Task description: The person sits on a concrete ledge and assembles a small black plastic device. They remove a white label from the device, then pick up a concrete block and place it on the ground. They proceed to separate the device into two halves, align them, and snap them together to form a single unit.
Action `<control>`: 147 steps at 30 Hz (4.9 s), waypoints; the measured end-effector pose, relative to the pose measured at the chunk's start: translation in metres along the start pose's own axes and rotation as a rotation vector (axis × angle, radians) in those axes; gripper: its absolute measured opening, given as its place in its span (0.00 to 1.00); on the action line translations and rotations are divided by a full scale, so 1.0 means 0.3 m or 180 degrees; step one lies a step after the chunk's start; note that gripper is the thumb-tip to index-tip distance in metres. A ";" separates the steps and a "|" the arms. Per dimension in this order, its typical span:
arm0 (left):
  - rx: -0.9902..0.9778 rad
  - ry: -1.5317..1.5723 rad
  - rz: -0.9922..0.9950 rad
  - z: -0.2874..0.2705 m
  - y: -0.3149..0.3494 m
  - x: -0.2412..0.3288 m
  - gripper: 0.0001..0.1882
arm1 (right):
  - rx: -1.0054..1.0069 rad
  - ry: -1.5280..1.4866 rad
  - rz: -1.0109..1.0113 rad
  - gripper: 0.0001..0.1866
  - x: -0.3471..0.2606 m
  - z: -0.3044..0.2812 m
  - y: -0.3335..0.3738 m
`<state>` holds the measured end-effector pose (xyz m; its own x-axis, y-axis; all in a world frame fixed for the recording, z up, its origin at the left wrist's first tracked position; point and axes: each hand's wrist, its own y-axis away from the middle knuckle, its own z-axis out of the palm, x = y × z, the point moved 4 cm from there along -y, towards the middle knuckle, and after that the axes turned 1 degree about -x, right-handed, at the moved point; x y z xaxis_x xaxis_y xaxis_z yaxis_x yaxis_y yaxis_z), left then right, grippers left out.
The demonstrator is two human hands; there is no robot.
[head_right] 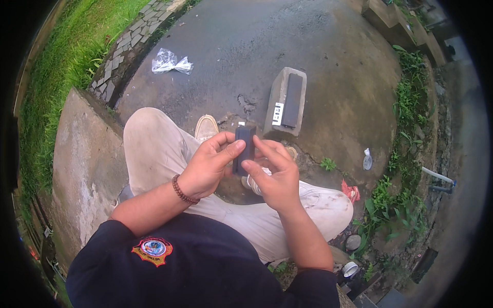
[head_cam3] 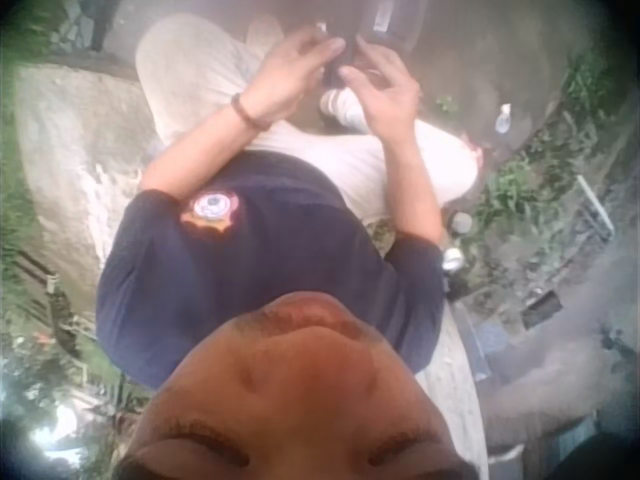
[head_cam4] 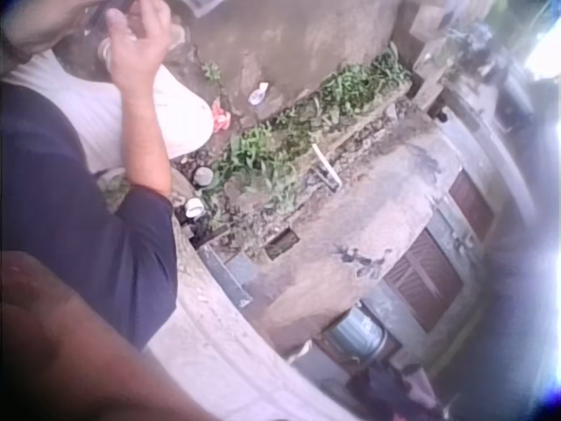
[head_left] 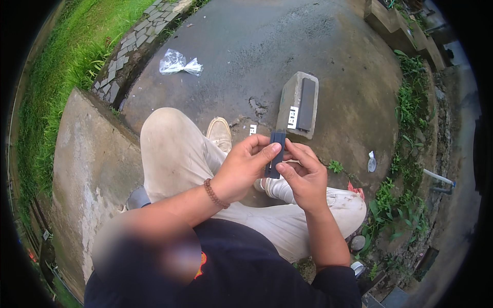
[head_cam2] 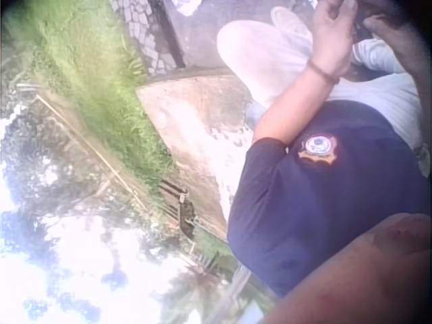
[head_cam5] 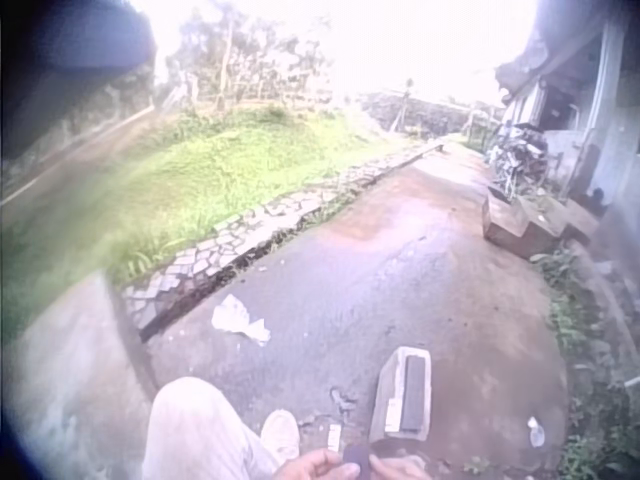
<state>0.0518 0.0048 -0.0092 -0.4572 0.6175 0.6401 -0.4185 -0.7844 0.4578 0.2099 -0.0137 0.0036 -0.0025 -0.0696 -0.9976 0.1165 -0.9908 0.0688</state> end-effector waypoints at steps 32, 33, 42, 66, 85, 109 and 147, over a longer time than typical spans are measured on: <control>-0.0576 -0.1037 0.0955 -0.037 0.058 0.053 0.21 | -0.0065 0.0091 -0.0738 0.43 -0.018 0.022 0.022; -0.0570 -0.1070 0.0921 -0.036 0.060 0.055 0.21 | -0.0061 0.0073 -0.0678 0.44 -0.021 0.022 0.023; -0.0534 -0.0683 0.0158 -0.024 0.060 0.049 0.21 | -0.0143 0.0015 -0.0183 0.45 -0.053 0.010 0.025; -0.1257 0.0734 -0.0352 -0.035 0.050 0.038 0.26 | -0.0256 -0.1225 0.0205 0.44 -0.105 -0.011 0.025; -0.0670 -0.1297 0.1038 -0.008 0.095 0.074 0.26 | 0.0038 -0.0661 -0.0397 0.49 -0.073 0.018 0.044; -0.0600 0.0321 -0.0358 -0.055 0.091 0.024 0.13 | -0.0209 -0.1990 -0.0078 0.47 -0.059 -0.005 0.014; 0.0007 -0.0462 0.0347 -0.048 0.072 -0.046 0.13 | 0.0874 -0.1895 0.0463 0.08 0.008 -0.035 0.017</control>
<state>0.0378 -0.0198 -0.0169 -0.3817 0.5139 0.7682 -0.3709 -0.8465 0.3820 0.2207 -0.0179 0.0014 -0.5624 -0.1787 -0.8073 -0.0997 -0.9546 0.2808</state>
